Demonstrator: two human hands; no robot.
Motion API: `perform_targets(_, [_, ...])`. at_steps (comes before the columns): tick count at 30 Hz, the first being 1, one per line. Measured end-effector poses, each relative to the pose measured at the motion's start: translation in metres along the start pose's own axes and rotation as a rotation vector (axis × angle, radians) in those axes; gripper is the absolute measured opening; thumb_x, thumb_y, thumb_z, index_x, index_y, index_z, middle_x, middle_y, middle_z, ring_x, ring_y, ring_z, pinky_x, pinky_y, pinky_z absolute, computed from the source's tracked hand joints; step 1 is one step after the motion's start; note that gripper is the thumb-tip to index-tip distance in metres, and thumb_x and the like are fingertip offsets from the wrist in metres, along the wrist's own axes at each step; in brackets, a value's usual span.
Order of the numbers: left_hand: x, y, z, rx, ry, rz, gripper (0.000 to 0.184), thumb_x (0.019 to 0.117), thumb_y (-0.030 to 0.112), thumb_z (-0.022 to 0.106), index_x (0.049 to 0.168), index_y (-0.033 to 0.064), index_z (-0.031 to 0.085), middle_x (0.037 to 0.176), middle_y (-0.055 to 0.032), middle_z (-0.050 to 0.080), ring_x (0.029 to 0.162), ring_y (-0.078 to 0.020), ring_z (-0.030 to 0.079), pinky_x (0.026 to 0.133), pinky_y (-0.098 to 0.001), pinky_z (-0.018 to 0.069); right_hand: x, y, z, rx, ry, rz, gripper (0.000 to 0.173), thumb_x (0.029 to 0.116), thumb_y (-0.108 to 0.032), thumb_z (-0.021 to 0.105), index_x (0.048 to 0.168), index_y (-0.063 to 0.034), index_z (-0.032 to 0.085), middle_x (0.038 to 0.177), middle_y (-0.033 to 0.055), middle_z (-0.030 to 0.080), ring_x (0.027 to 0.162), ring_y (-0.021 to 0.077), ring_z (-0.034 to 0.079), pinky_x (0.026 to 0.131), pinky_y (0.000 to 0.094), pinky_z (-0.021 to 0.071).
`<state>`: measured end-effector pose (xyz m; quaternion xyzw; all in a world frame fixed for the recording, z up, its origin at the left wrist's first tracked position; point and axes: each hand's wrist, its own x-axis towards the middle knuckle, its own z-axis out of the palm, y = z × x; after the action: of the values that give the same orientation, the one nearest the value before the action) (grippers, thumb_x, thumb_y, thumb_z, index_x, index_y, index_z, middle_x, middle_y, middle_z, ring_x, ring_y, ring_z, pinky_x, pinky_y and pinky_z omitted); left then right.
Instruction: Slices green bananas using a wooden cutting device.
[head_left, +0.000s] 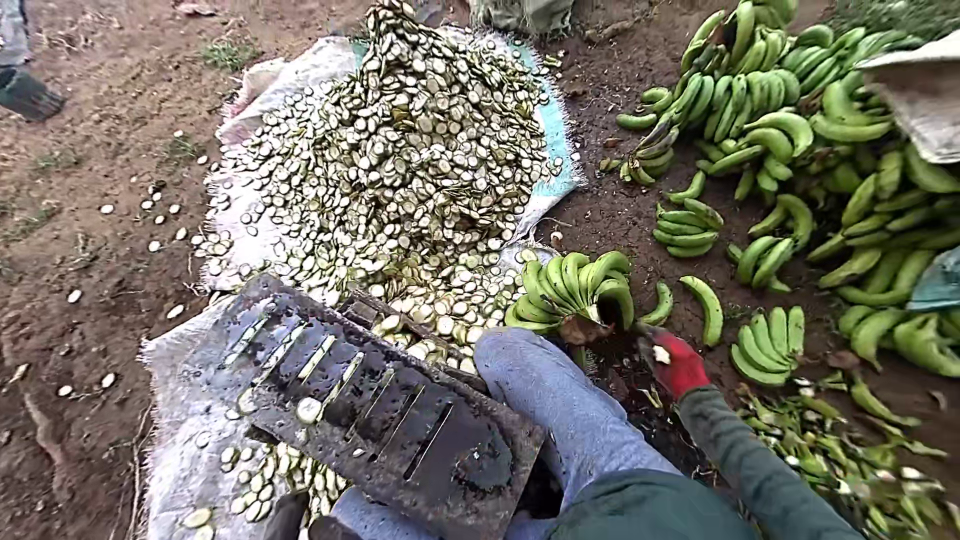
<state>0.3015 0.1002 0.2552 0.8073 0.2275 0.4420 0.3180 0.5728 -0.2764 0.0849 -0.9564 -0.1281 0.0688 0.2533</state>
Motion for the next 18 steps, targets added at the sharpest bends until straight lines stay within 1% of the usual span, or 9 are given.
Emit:
perform_targets(2, [0.009, 0.005, 0.064, 0.026, -0.019, 0.159, 0.028, 0.1010, 0.011, 0.057, 0.123, -0.0055, 0.064, 0.131, -0.0175, 0.065, 0.132, -0.0227, 0.057, 0.113, -0.0387, 0.0445, -0.059, 0.096, -0.055, -0.183, -0.103, 0.457, 0.063, 0.0959, -0.035, 0.069, 0.149, -0.0059, 0.051, 0.143, 0.0268, 0.057, 0.131, 0.0459, 0.056, 0.110, 0.0653, 0.0414])
perform_targets(4, [0.016, 0.029, 0.135, 0.013, -0.212, 0.174, 0.037, 0.0947, 0.023, 0.064, 0.122, -0.0018, 0.068, 0.128, -0.0204, 0.067, 0.128, -0.0308, 0.059, 0.113, -0.0469, 0.0427, -0.106, 0.153, -0.093, -0.337, -0.116, 0.909, 0.106, 0.0756, -0.038, 0.089, 0.157, 0.0001, 0.034, 0.154, 0.0364, 0.038, 0.141, 0.0553, 0.039, 0.112, 0.0723, 0.0329])
perform_targets(6, [0.013, 0.043, 0.200, 0.069, -0.515, 0.144, 0.056, 0.0887, 0.039, 0.067, 0.129, 0.0012, 0.067, 0.134, -0.0215, 0.064, 0.131, -0.0399, 0.056, 0.114, -0.0588, 0.0375, -0.123, 0.183, -0.109, -0.458, -0.106, 1.140, 0.120, 0.0672, -0.040, 0.093, 0.159, 0.0002, 0.027, 0.159, 0.0361, 0.030, 0.145, 0.0545, 0.033, 0.113, 0.0721, 0.0316])
perform_targets(7, [0.010, 0.049, 0.230, 0.134, -0.685, 0.123, 0.067, 0.0854, 0.048, 0.070, 0.136, 0.0039, 0.064, 0.140, -0.0219, 0.060, 0.135, -0.0424, 0.051, 0.115, -0.0618, 0.0331, -0.117, 0.178, -0.113, -0.454, -0.086, 1.128, 0.121, 0.0670, -0.039, 0.094, 0.159, 0.0003, 0.026, 0.159, 0.0360, 0.028, 0.146, 0.0544, 0.031, 0.113, 0.0718, 0.0303])
perform_targets(10, [0.002, 0.067, 0.313, 0.475, -1.216, -0.001, 0.098, 0.0796, 0.072, 0.068, 0.158, 0.0210, 0.038, 0.165, -0.0191, 0.029, 0.153, -0.0423, 0.020, 0.123, -0.0620, 0.0090, -0.044, 0.111, -0.101, -0.268, -0.045, 0.708, 0.118, 0.0679, -0.032, 0.095, 0.160, -0.0021, 0.028, 0.162, 0.0305, 0.029, 0.149, 0.0486, 0.030, 0.118, 0.0653, 0.0298])
perform_targets(11, [-0.002, 0.069, 0.338, 0.567, -1.306, -0.025, 0.104, 0.0775, 0.075, 0.067, 0.161, 0.0235, 0.032, 0.167, -0.0191, 0.022, 0.155, -0.0433, 0.014, 0.123, -0.0640, 0.0060, -0.009, 0.082, -0.088, -0.182, -0.083, 0.528, 0.116, 0.0695, -0.029, 0.094, 0.161, -0.0021, 0.027, 0.164, 0.0278, 0.027, 0.152, 0.0450, 0.027, 0.122, 0.0618, 0.0261])
perform_targets(13, [-0.008, 0.067, 0.377, 0.676, -1.377, -0.066, 0.111, 0.0754, 0.076, 0.068, 0.163, 0.0230, 0.025, 0.169, -0.0211, 0.014, 0.154, -0.0470, 0.009, 0.119, -0.0708, 0.0052, 0.065, 0.025, -0.058, -0.136, -0.226, 0.218, 0.113, 0.0722, -0.030, 0.091, 0.161, -0.0025, 0.026, 0.167, 0.0261, 0.022, 0.156, 0.0408, 0.020, 0.125, 0.0585, 0.0193])
perform_targets(16, [-0.021, 0.051, 0.411, 0.783, -1.365, -0.111, 0.114, 0.0719, 0.072, 0.073, 0.163, 0.0253, 0.023, 0.170, -0.0198, 0.010, 0.153, -0.0513, 0.008, 0.115, -0.0774, 0.0058, 0.159, -0.023, -0.007, -0.280, -0.385, -0.099, 0.125, 0.0679, -0.034, 0.093, 0.166, -0.0189, 0.016, 0.171, 0.0212, 0.007, 0.158, 0.0396, 0.007, 0.125, 0.0619, 0.0148])
perform_targets(18, [-0.028, 0.042, 0.418, 0.804, -1.349, -0.153, 0.115, 0.0721, 0.066, 0.076, 0.164, 0.0271, 0.019, 0.171, -0.0180, 0.006, 0.152, -0.0540, 0.005, 0.114, -0.0782, 0.0047, 0.204, -0.024, 0.021, -0.361, -0.428, -0.278, 0.132, 0.0617, -0.033, 0.096, 0.166, -0.0217, 0.017, 0.170, 0.0215, 0.012, 0.157, 0.0420, 0.011, 0.124, 0.0624, 0.0161])
